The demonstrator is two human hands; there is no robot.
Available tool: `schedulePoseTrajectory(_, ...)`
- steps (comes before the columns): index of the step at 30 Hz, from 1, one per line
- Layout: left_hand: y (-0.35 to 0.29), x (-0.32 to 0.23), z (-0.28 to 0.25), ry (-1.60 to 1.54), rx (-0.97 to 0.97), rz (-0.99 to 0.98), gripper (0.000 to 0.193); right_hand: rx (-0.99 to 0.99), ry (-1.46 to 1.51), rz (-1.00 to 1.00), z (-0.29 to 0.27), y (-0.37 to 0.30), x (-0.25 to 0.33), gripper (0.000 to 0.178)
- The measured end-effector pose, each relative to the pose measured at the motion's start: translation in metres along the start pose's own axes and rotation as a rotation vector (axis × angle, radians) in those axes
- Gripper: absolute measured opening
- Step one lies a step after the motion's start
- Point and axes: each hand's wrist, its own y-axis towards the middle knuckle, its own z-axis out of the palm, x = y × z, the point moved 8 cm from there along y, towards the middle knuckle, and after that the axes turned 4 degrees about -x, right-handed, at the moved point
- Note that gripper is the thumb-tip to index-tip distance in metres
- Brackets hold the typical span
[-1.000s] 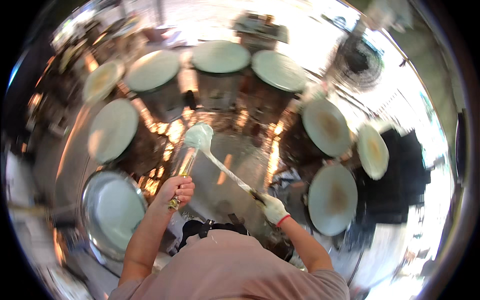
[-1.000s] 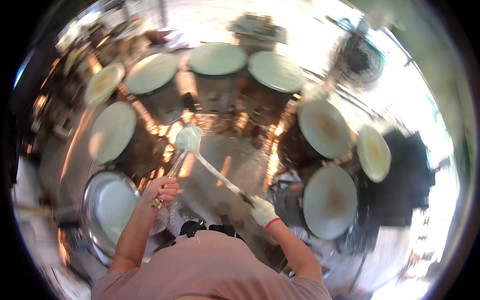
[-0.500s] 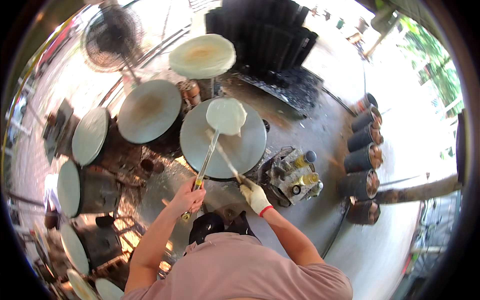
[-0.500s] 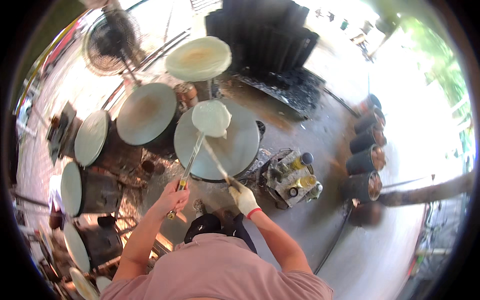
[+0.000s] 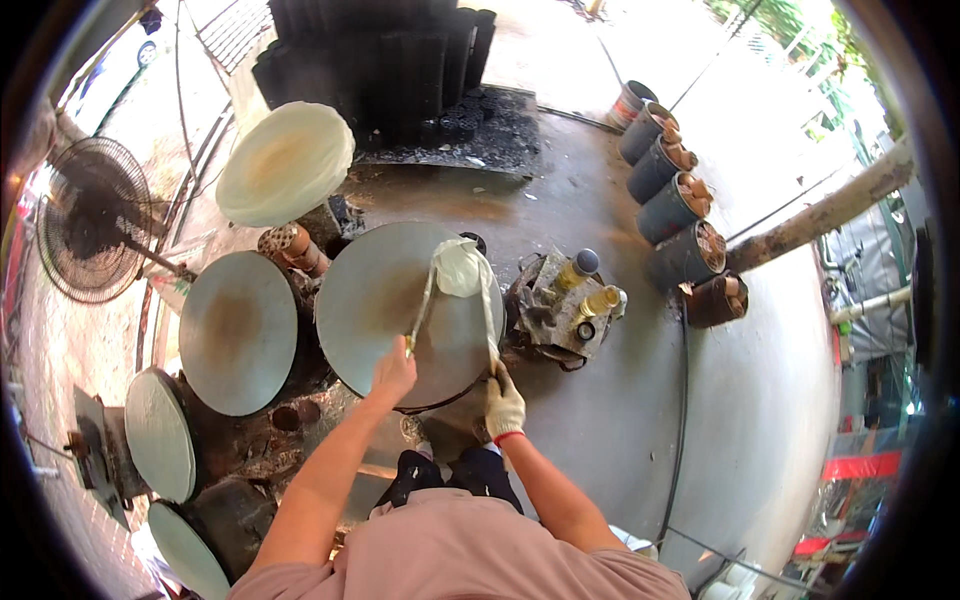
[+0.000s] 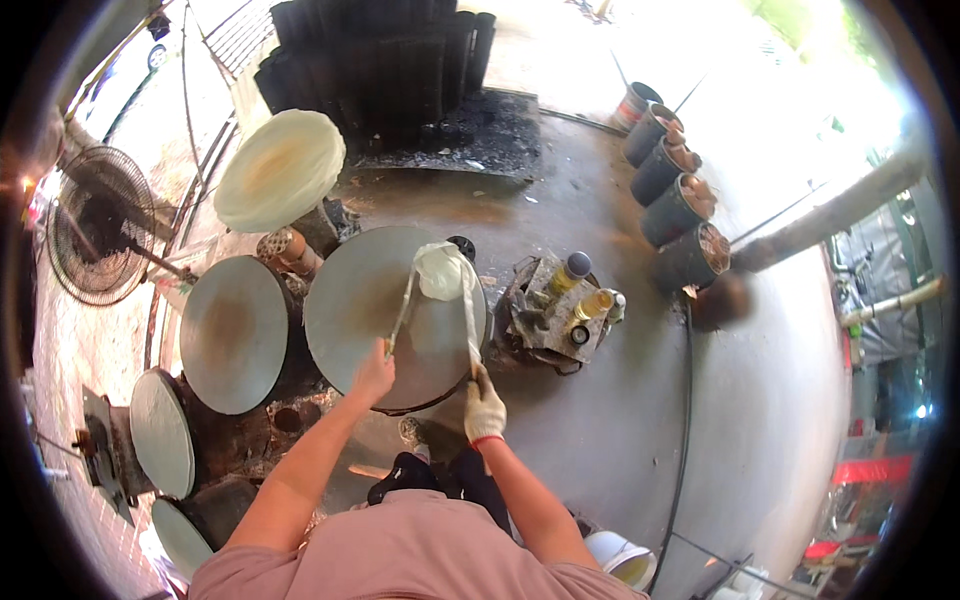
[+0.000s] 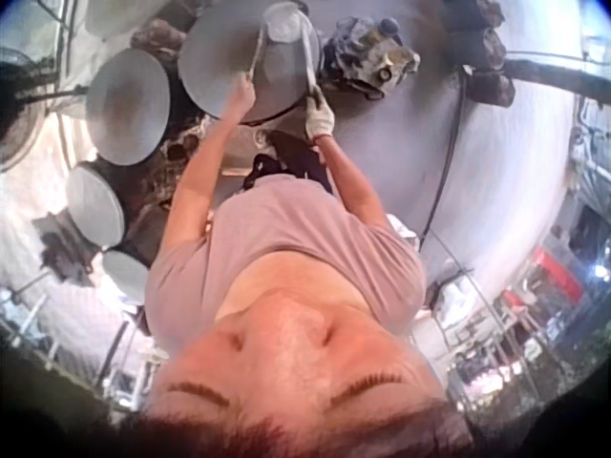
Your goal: The person pours batter from a large metal bowl onto several hot circular pans using a ladle. They spread the batter into thin, round crepes with a wooden stick and then lift the cooked crepes off the pans to stack them.
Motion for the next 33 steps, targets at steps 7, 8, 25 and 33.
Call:
schedulePoseTrajectory(7, 0.037, 0.029, -0.064, 0.144, -0.046, 0.092, 0.016, 0.030, 0.396, 0.053, 0.043, 0.005, 0.030, 0.037)
schedulePoseTrajectory(8, 0.041, 0.028, -0.066, 0.146, -0.043, 0.120, 0.017, -0.066, 0.435, 0.020, 0.044, 0.019, -0.020, 0.036)
schedulePoseTrajectory(25, 0.024, 0.107, -0.142, 0.347, -0.183, 0.020, 0.056, 0.190, 0.278, 0.114, 0.100, 0.015, 0.056, 0.033)
schedulePoseTrajectory(33, -0.004, 0.136, -0.160, 0.409, -0.264, 0.084, 0.060, 0.446, 0.199, 0.265, 0.127, 0.002, 0.083, 0.036)
